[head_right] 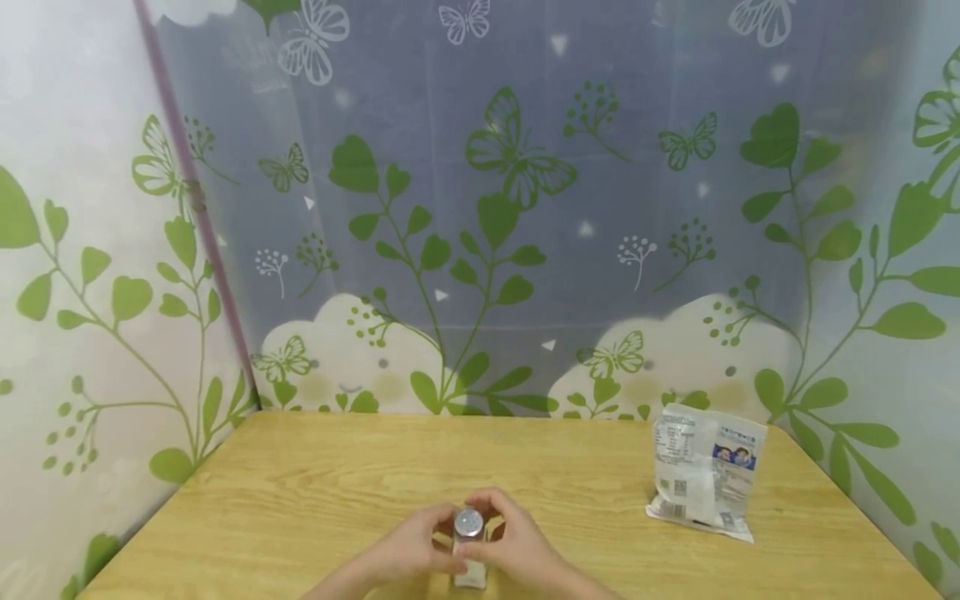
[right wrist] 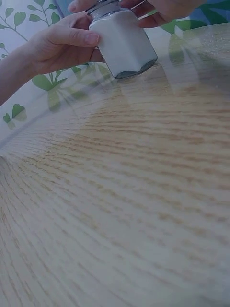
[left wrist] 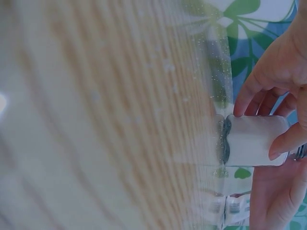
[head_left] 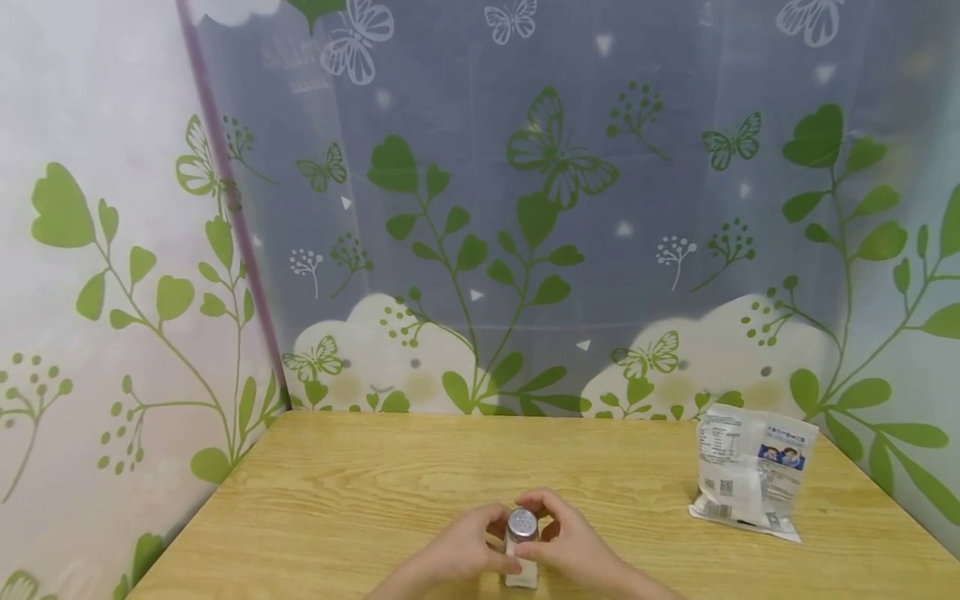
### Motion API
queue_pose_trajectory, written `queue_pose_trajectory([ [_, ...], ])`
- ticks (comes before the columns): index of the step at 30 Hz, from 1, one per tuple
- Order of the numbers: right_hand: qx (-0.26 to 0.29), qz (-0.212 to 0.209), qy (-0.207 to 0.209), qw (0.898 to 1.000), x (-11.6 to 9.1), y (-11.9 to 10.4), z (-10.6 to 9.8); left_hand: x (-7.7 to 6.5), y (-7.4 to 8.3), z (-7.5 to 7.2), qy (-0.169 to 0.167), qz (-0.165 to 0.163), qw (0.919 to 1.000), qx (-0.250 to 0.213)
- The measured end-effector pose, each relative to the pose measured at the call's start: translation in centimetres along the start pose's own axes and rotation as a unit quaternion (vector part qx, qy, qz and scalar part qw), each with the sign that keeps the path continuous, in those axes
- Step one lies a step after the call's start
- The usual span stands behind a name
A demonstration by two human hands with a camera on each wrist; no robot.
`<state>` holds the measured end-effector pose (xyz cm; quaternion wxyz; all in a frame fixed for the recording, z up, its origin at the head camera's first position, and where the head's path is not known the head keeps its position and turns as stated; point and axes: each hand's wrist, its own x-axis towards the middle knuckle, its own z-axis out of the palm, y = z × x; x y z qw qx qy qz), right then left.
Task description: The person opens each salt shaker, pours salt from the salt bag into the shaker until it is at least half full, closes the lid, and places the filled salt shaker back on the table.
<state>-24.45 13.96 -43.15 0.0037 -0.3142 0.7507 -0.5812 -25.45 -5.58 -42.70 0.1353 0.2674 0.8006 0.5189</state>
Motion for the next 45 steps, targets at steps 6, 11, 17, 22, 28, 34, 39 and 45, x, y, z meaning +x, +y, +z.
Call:
queue_pose_trajectory([
  [6, 0.010, -0.047, -0.017, 0.999, -0.10, 0.44, -0.31, 0.01, 0.01, -0.06, -0.001, 0.003, 1.0000, -0.005],
  [11, 0.016, -0.043, -0.017, 0.999, -0.09, 0.54, -0.36, -0.04, 0.11, -0.09, -0.004, 0.002, 0.9999, -0.013],
  [17, 0.013, -0.018, -0.007, 1.000, -0.06, 0.31, -0.26, -0.14, 0.11, 0.01, -0.003, 0.010, 0.9998, -0.016],
  [22, 0.015, 0.004, 0.000, 1.000, -0.04, 0.20, -0.16, -0.20, 0.22, -0.04, -0.004, 0.010, 0.9998, -0.014],
  [28, 0.018, 0.032, 0.006, 0.999, 0.04, -0.01, 0.08, -0.26, 0.29, -0.01, 0.000, 0.012, 0.9999, -0.005],
  [34, 0.027, 0.040, 0.012, 0.999, 0.07, -0.02, 0.38, -0.29, 0.24, 0.12, 0.000, 0.015, 0.9998, -0.015],
  [39, 0.034, 0.043, 0.011, 0.998, 0.08, -0.25, 0.56, -0.30, 0.29, 0.11, -0.001, 0.014, 0.9999, -0.010],
  [45, 0.004, 0.007, -0.004, 1.000, 0.03, -0.14, 0.22, -0.22, 0.21, 0.04, -0.003, 0.007, 0.9999, -0.008],
])
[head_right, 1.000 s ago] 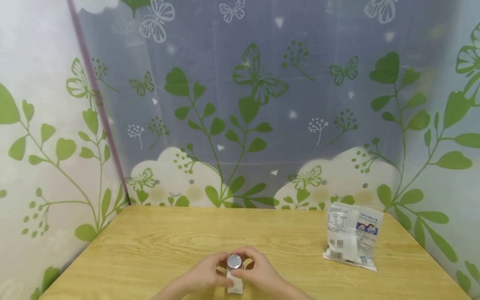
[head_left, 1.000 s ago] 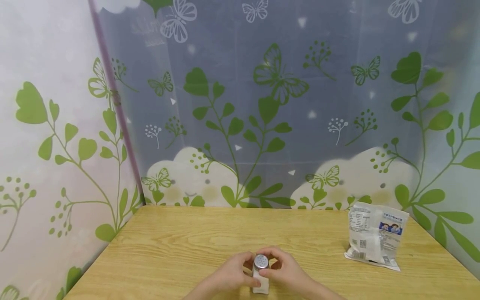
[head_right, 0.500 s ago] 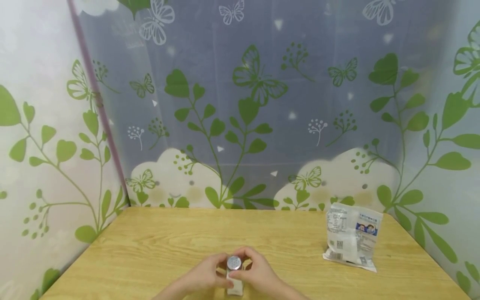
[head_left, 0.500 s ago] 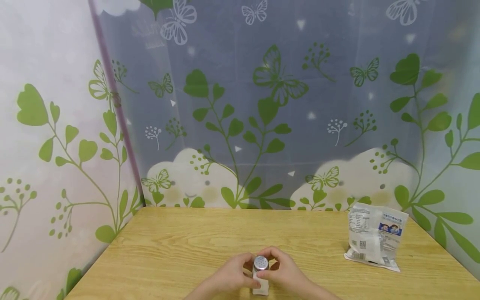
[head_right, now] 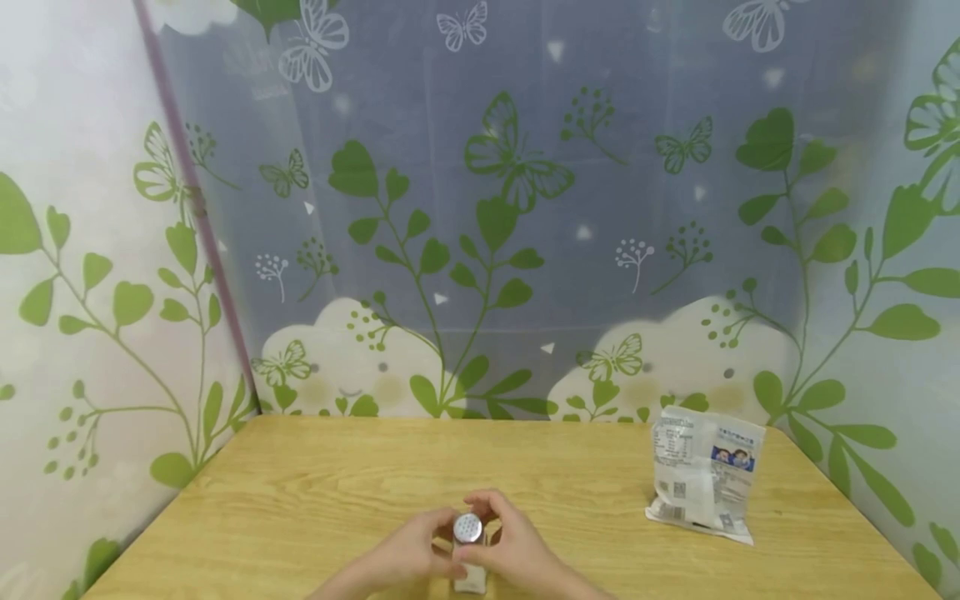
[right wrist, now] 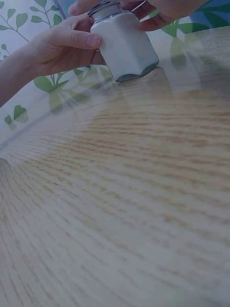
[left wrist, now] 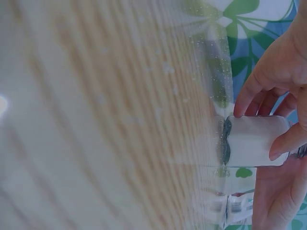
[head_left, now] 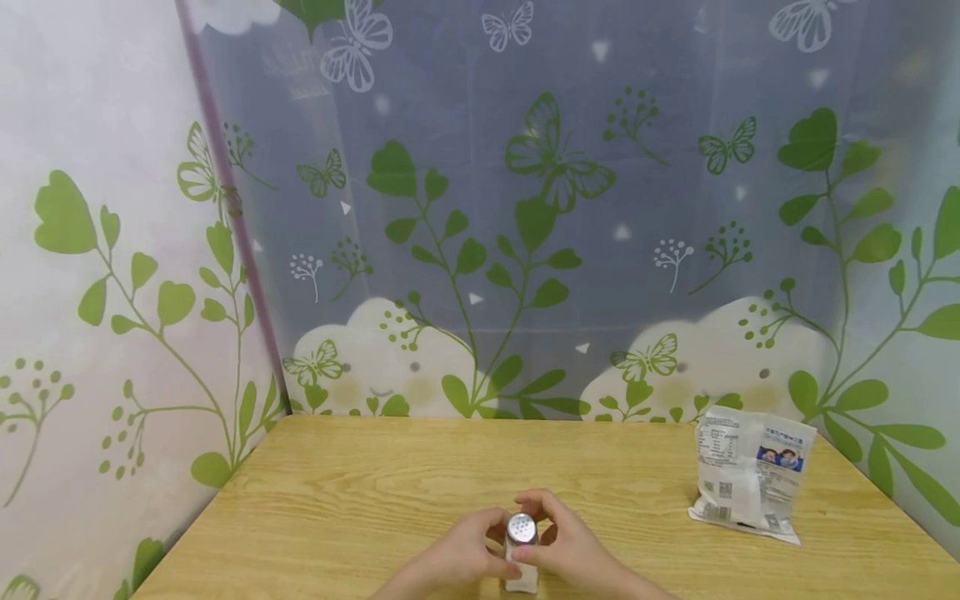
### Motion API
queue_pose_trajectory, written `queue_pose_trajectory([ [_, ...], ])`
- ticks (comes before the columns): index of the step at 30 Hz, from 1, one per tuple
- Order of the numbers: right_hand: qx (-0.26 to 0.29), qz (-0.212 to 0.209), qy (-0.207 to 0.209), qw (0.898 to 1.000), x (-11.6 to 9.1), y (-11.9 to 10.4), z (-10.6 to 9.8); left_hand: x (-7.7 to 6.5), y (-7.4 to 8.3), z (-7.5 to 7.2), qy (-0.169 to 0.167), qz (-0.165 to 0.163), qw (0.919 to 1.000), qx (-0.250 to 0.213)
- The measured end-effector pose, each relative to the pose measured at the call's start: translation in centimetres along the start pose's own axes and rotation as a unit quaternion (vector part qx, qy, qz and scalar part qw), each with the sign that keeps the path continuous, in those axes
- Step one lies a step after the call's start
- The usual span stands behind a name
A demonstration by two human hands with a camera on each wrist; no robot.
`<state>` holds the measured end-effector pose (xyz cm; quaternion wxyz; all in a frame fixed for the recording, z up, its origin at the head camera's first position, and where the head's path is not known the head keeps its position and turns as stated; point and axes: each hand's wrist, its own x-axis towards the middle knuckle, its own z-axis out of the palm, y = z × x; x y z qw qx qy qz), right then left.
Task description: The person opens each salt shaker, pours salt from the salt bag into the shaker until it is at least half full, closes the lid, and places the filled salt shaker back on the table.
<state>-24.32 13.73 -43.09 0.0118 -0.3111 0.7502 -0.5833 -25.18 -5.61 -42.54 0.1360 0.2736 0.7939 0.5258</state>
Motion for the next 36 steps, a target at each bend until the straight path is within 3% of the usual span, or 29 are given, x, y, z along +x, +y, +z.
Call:
queue_pose_trajectory([
  [4, -0.035, -0.046, -0.022, 0.998, -0.05, 0.24, -0.39, 0.04, -0.10, -0.05, 0.000, -0.002, 1.0000, -0.007],
  [7, -0.050, -0.058, -0.028, 0.997, -0.03, 0.25, -0.48, 0.05, -0.15, -0.10, -0.001, -0.001, 1.0000, -0.005],
  [23, -0.012, -0.009, -0.004, 1.000, 0.06, -0.18, 0.06, 0.07, -0.26, 0.00, -0.010, 0.001, 0.9999, -0.008],
  [36, -0.033, 0.007, 0.016, 0.999, -0.09, -0.08, 0.27, 0.03, -0.27, 0.13, -0.005, -0.006, 1.0000, 0.001],
])
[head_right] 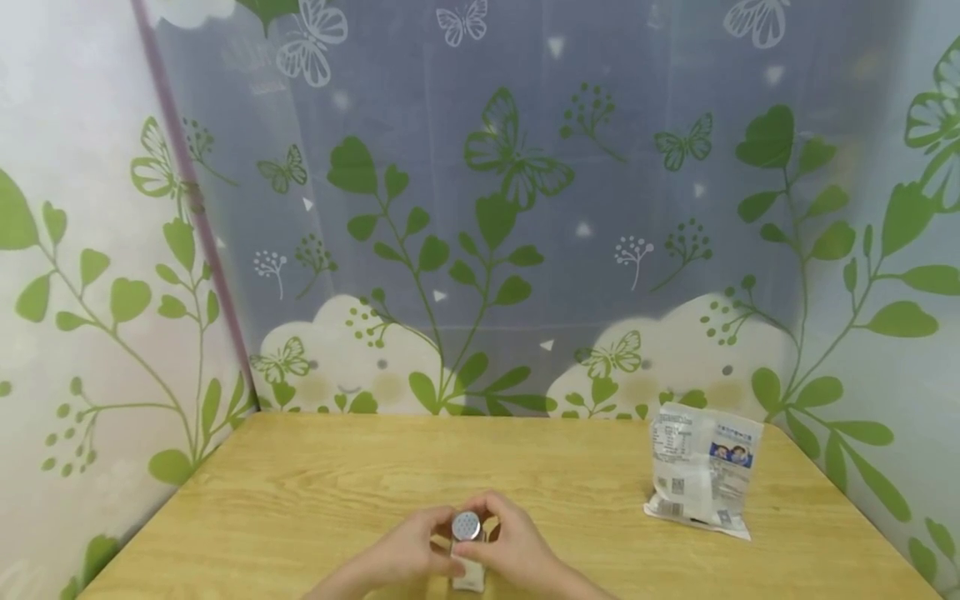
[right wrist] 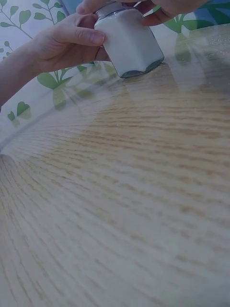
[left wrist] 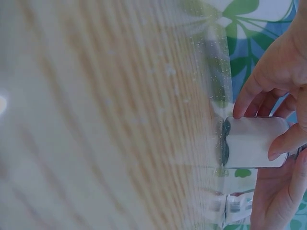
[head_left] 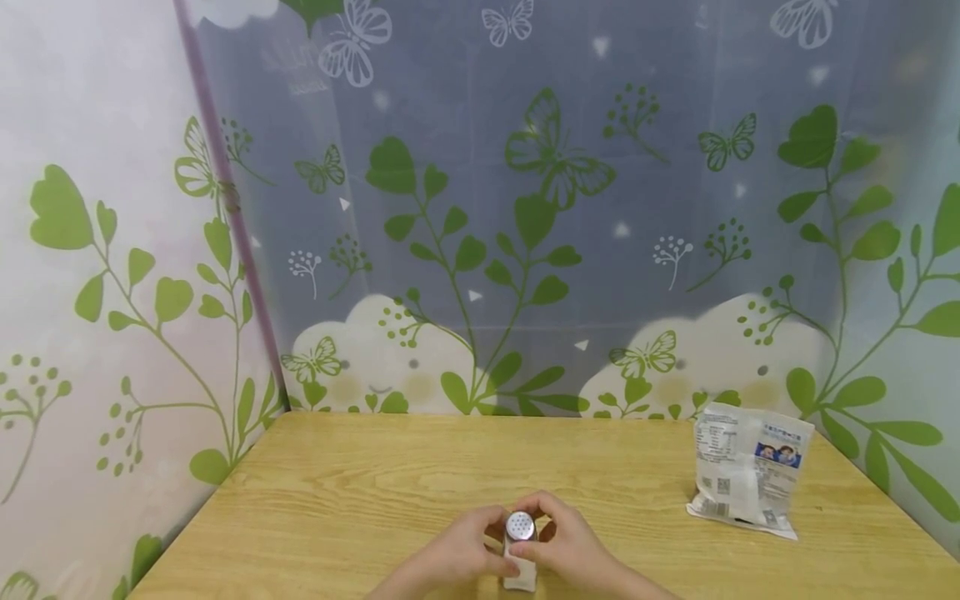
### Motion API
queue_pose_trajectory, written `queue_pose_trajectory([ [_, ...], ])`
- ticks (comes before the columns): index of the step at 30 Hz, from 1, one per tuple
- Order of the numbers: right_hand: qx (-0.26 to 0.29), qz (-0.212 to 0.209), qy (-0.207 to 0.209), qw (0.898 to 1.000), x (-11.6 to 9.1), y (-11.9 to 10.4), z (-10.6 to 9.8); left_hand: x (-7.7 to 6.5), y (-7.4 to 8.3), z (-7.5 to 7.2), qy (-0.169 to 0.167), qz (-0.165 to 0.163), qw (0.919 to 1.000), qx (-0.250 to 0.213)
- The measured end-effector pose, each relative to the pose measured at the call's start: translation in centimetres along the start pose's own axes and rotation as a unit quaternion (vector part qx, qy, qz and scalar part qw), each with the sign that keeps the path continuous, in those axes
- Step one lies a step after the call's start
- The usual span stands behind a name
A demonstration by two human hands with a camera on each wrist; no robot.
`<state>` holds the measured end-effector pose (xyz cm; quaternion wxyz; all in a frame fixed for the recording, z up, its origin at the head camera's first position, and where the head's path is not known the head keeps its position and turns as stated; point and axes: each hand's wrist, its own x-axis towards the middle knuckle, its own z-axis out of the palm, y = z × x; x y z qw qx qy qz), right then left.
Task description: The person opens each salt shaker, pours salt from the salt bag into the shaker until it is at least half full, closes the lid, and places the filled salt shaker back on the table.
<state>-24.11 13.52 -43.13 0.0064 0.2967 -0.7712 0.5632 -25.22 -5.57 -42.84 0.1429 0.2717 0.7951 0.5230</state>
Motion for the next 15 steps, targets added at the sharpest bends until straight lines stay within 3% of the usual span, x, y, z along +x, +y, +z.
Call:
queue_pose_trajectory([
  [7, -0.021, -0.038, 0.002, 0.999, -0.01, 0.09, -0.11, 0.07, -0.05, -0.14, -0.010, 0.004, 0.9999, -0.003],
  [15, 0.017, -0.054, -0.054, 0.997, -0.15, 0.37, -0.75, -0.04, 0.12, -0.35, -0.022, 0.008, 0.9997, -0.007],
])
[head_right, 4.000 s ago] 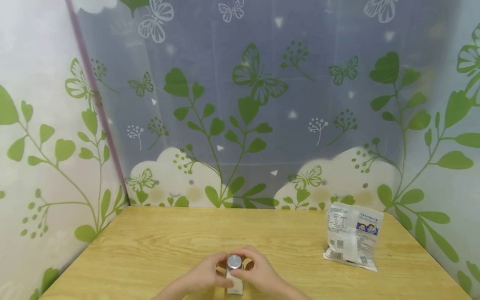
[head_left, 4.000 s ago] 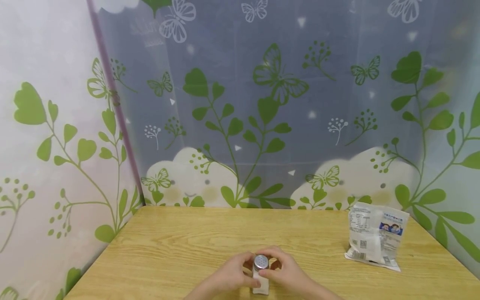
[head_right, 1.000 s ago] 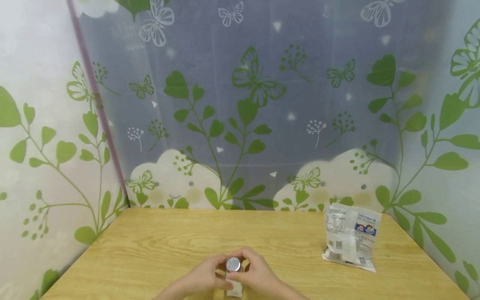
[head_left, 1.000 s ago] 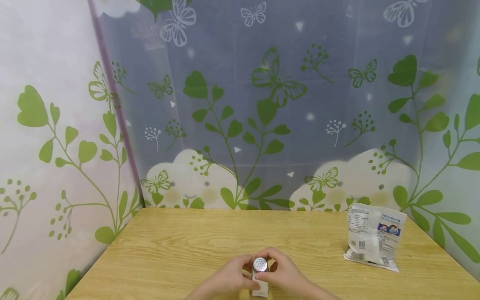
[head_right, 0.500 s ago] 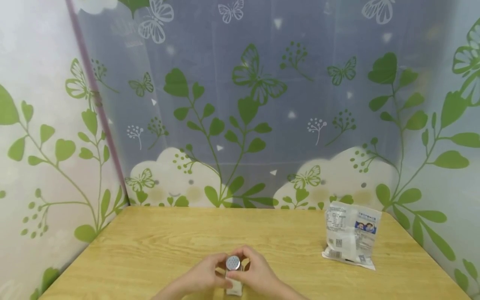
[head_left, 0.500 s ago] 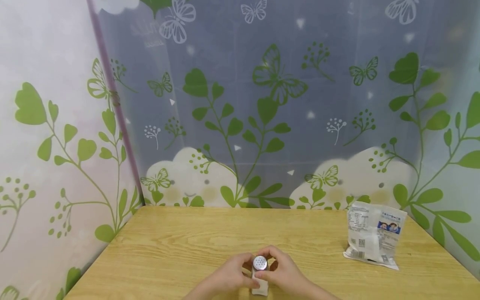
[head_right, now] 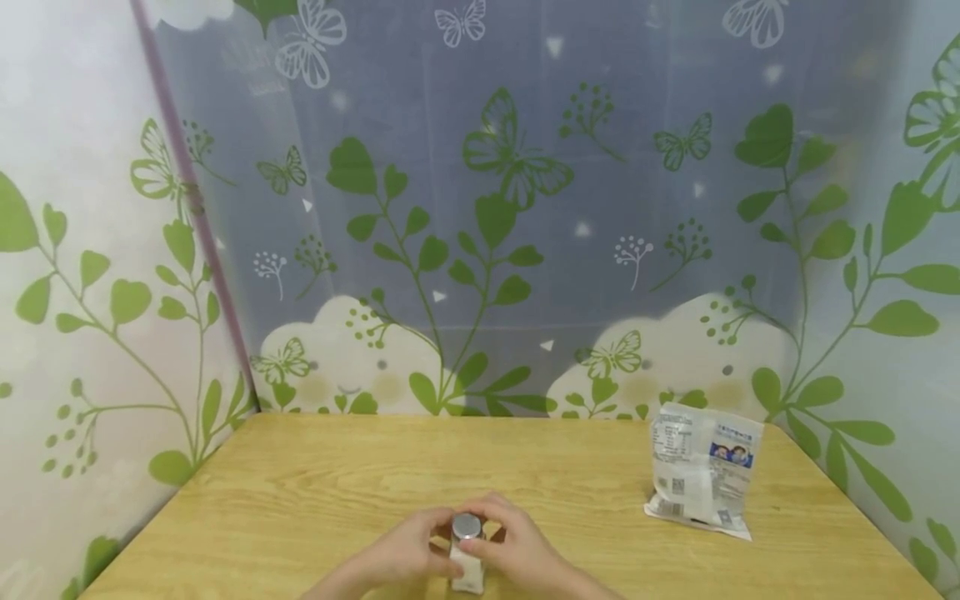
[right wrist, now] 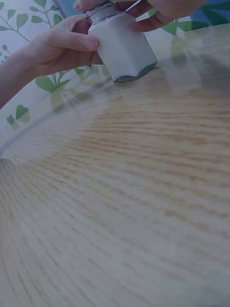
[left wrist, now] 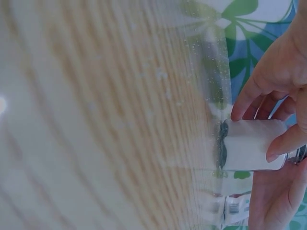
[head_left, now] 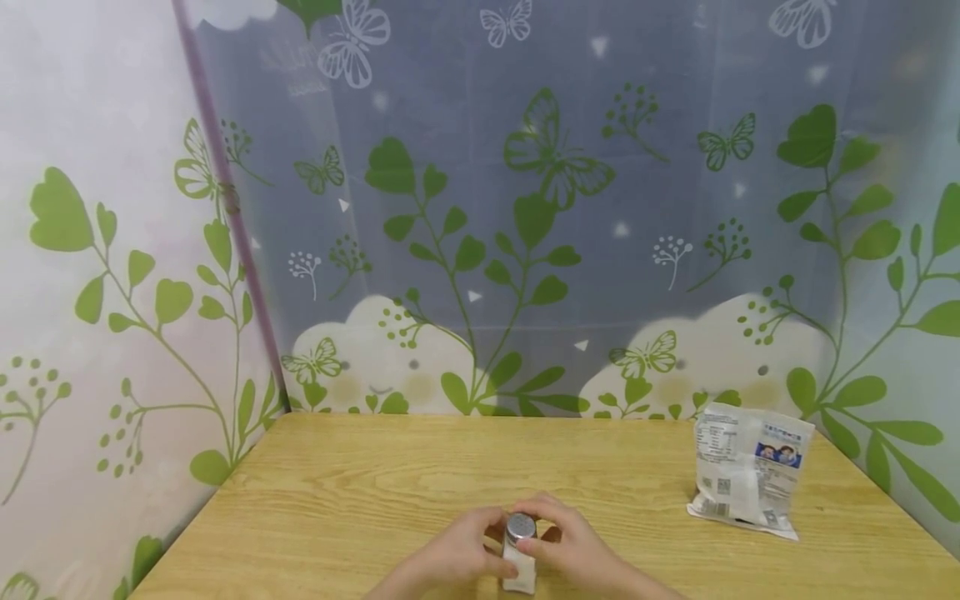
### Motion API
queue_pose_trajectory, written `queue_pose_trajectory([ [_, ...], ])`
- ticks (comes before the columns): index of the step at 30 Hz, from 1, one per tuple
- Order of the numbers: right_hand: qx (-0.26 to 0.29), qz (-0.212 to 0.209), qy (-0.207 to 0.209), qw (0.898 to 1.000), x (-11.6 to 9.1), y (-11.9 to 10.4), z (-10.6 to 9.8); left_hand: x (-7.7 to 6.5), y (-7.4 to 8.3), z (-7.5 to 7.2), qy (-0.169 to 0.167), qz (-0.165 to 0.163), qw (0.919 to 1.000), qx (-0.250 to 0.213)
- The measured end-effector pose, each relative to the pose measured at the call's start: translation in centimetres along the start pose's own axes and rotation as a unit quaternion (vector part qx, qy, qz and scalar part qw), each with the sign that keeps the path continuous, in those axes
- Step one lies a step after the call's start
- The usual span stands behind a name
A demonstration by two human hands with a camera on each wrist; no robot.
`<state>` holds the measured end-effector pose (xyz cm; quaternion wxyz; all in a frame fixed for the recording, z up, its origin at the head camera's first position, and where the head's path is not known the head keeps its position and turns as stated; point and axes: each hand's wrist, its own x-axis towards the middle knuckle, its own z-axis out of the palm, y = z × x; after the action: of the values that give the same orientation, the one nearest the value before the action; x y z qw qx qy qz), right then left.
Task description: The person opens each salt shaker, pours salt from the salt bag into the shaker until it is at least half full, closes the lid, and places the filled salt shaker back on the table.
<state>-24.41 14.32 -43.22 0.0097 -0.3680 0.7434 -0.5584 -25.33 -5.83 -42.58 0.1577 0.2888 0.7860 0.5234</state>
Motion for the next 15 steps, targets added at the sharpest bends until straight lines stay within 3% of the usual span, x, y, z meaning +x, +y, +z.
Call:
queue_pose_trajectory([
  [5, 0.021, -0.005, -0.017, 1.000, -0.06, 0.29, -0.16, 0.01, 0.04, -0.02, -0.003, -0.002, 1.0000, -0.002],
  [15, 0.043, 0.014, 0.016, 0.999, -0.01, 0.20, 0.36, 0.09, -0.12, 0.11, 0.006, 0.005, 1.0000, 0.005],
])
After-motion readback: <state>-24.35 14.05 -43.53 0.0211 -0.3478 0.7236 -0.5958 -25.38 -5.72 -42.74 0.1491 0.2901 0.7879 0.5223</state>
